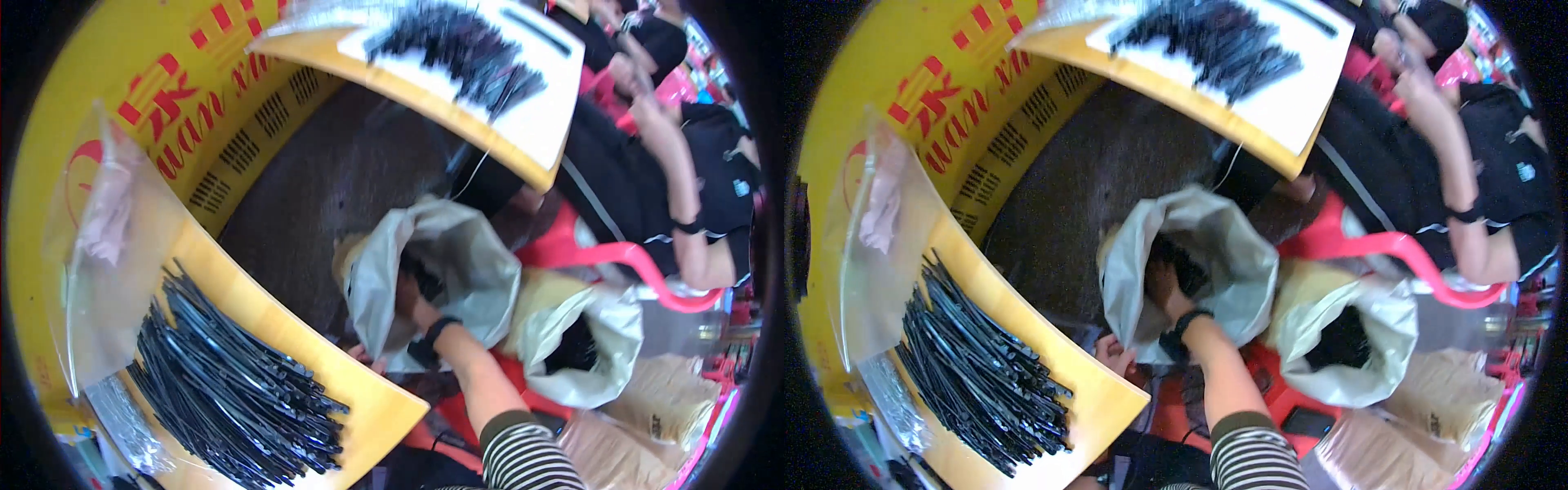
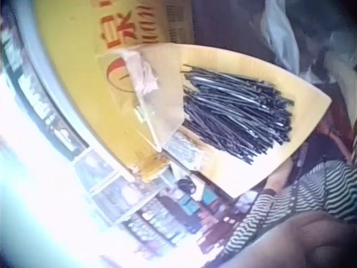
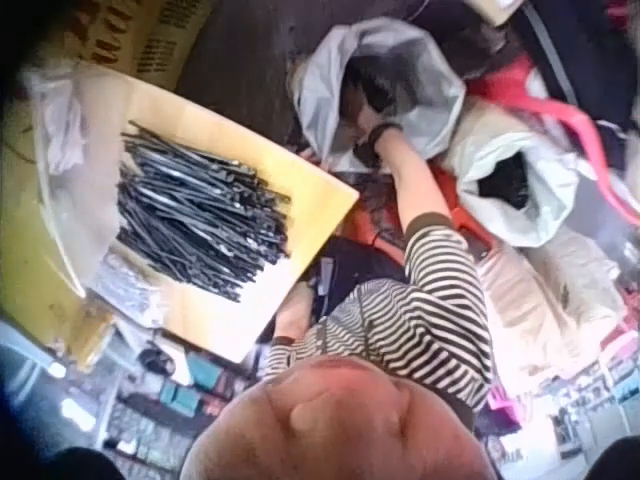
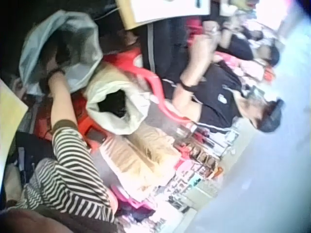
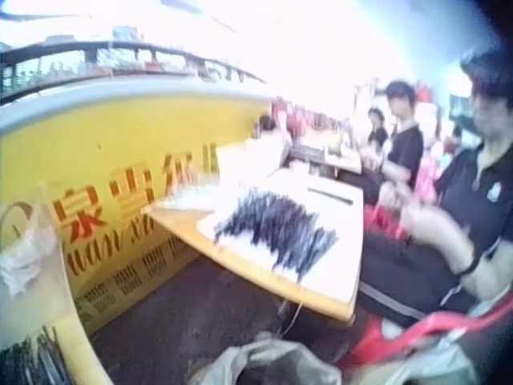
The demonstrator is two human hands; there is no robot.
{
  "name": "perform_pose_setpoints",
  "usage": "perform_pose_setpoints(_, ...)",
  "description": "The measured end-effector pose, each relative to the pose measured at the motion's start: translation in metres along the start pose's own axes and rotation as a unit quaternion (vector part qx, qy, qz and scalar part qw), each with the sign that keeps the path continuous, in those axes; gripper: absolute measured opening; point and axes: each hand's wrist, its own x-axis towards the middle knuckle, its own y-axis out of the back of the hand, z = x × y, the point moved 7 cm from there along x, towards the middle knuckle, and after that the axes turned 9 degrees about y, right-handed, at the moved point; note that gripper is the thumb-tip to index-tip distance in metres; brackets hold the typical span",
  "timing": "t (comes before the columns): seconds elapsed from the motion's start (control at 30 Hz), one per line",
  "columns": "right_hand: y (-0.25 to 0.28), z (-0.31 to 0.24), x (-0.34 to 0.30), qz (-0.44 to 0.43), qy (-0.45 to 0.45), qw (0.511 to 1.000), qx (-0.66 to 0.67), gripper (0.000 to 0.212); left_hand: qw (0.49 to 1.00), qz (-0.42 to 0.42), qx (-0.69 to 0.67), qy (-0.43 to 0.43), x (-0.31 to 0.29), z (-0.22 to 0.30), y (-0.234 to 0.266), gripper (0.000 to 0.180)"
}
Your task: Threading thin white wires through black plastic ties and organizing them into groups.
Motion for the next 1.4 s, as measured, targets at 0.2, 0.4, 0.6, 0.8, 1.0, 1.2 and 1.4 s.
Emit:
perform_pose_setpoints(0.2,0.062,0.041,-0.063,-0.034,-0.087,0.963,0.253,0.037,0.976,-0.126,0.014,-0.177,-0.004,0.071,-0.087,0.038)
perform_pose_setpoints(0.4,0.224,0.031,-0.1,0.215,-0.117,0.923,0.296,0.022,0.933,-0.205,0.072,-0.286,-0.05,0.097,-0.156,0.038)
perform_pose_setpoints(0.6,0.42,-0.041,-0.159,0.387,-0.081,0.821,0.411,0.014,0.933,-0.168,0.127,-0.292,-0.072,0.067,-0.138,0.037)
perform_pose_setpoints(0.8,0.523,-0.219,-0.201,0.036,0.562,0.68,0.469,0.009,0.936,-0.101,0.203,-0.27,-0.077,0.038,-0.063,0.037)
perform_pose_setpoints(1.0,0.547,-0.327,-0.249,0.297,0.531,0.678,0.412,0.018,0.898,-0.287,0.177,-0.283,-0.155,0.073,-0.045,0.039)
perform_pose_setpoints(1.2,0.547,-0.346,-0.264,0.305,0.515,0.628,0.497,0.027,0.889,-0.315,0.161,-0.29,-0.24,0.116,0.015,0.038)
perform_pose_setpoints(1.4,0.548,-0.381,-0.283,0.268,0.532,0.693,0.407,0.024,0.936,-0.224,-0.036,-0.269,-0.282,0.11,0.103,0.031)
